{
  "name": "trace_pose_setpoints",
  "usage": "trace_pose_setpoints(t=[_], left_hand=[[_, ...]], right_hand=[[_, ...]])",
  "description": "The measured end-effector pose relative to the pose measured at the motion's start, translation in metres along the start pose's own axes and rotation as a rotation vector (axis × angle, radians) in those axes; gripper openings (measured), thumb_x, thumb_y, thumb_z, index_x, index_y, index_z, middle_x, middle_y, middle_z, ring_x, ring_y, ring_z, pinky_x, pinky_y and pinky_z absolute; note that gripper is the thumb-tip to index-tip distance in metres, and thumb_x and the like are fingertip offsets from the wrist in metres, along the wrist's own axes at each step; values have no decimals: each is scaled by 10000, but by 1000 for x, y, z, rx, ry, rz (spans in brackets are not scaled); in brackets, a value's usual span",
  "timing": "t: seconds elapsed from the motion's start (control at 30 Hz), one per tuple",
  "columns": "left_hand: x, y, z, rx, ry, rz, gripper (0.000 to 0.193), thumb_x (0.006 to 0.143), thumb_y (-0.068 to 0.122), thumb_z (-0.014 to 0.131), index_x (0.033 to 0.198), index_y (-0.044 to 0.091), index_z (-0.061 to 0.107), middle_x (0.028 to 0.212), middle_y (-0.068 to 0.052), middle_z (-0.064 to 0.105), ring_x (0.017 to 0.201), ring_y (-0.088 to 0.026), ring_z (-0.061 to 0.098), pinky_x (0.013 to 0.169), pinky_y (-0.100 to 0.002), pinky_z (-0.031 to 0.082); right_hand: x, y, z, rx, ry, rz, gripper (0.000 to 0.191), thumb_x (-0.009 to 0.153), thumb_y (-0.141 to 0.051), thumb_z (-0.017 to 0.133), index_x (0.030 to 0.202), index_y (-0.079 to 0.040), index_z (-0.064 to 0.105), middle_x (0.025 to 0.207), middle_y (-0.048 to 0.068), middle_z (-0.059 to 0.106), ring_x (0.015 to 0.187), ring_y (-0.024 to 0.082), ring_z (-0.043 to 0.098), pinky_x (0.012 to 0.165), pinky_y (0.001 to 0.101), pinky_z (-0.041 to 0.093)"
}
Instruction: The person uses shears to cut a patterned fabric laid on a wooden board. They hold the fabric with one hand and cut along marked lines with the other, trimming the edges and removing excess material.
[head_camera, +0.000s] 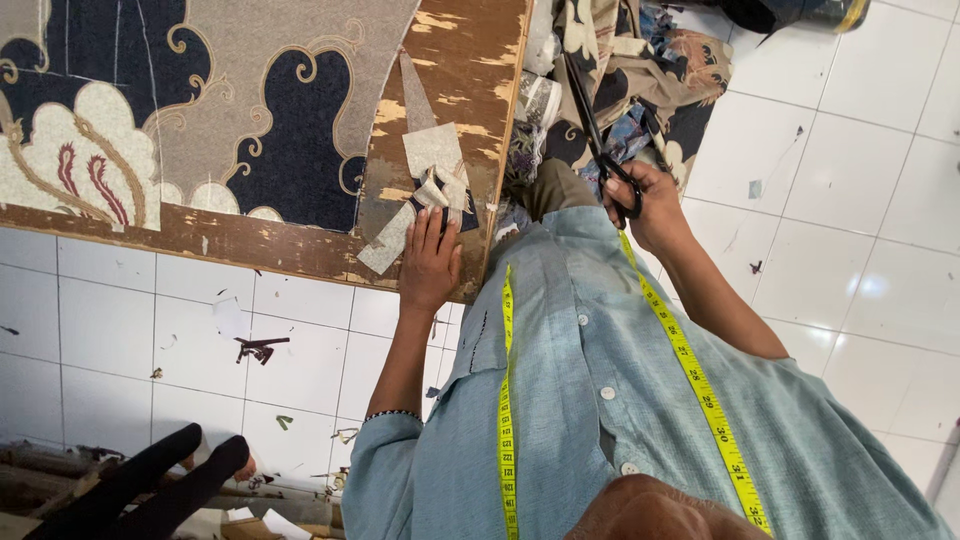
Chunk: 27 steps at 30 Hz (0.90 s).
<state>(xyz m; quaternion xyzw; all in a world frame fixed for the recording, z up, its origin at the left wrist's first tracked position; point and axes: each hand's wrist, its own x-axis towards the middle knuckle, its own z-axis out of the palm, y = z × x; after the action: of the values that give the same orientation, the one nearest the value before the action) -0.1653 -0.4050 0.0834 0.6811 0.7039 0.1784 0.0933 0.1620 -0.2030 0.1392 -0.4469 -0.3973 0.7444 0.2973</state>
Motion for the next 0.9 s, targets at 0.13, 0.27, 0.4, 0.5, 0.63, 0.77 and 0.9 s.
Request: trace_pose_setpoints(t=[0.13,0.27,0.4,0.5,0.63,0.77,0.9], left_hand=[[8,6,-3,-14,-2,-16,451,987,236,628,1398,56,580,1565,-205,448,1481,-404,375,1219,-556,307],[10,16,-6,-2,-55,-27,467,971,222,628,1407,64,573,1550,-206,454,1467,-412,388,1207,-554,318],[9,25,-6,-37,-59,-39,474,977,227,614,1427,84,570,1541,-204,467,1448,-422,416,1188,-552,340],[11,31,-9,-16,-53,-23,499,975,247,587,1431,44,566,1510,-266,461,1401,-482,421,1157,-590,347],[41,36,-16,-16,108,-96,450,1018,262,572,1395,16,566,1500,-271,478,1404,-489,434,1151,-611,352],[148,23,-4,74,253,-200,309,1011,96,597,1306,13,631,1498,-248,512,1421,-456,464,1204,-608,377],[279,7,7,-23,349,-253,319,1021,116,666,1314,-7,638,1459,-236,528,1395,-421,481,1187,-583,390]], right_hand=[[62,-18,7,-67,-73,8,211,977,-184,749,931,-29,614,767,53,630,538,129,563,471,266,429],[119,-39,3,-159,-160,48,212,984,-217,734,933,-40,630,733,48,626,533,118,556,479,265,439],[183,-63,-6,-266,-227,128,259,981,-257,745,917,-43,613,700,45,613,517,119,540,467,263,420],[231,-81,-9,-331,-247,217,315,985,-298,749,898,-36,597,689,40,600,505,121,533,445,260,398],[279,-97,-3,-346,-228,357,324,956,-335,748,899,-49,605,668,34,593,478,122,526,412,263,389],[306,-109,1,-321,-347,390,323,947,-336,756,920,-50,608,682,27,594,491,115,513,418,264,382],[317,-113,-2,-448,-453,311,355,958,-337,771,916,-31,595,689,13,556,534,100,495,466,261,373]])
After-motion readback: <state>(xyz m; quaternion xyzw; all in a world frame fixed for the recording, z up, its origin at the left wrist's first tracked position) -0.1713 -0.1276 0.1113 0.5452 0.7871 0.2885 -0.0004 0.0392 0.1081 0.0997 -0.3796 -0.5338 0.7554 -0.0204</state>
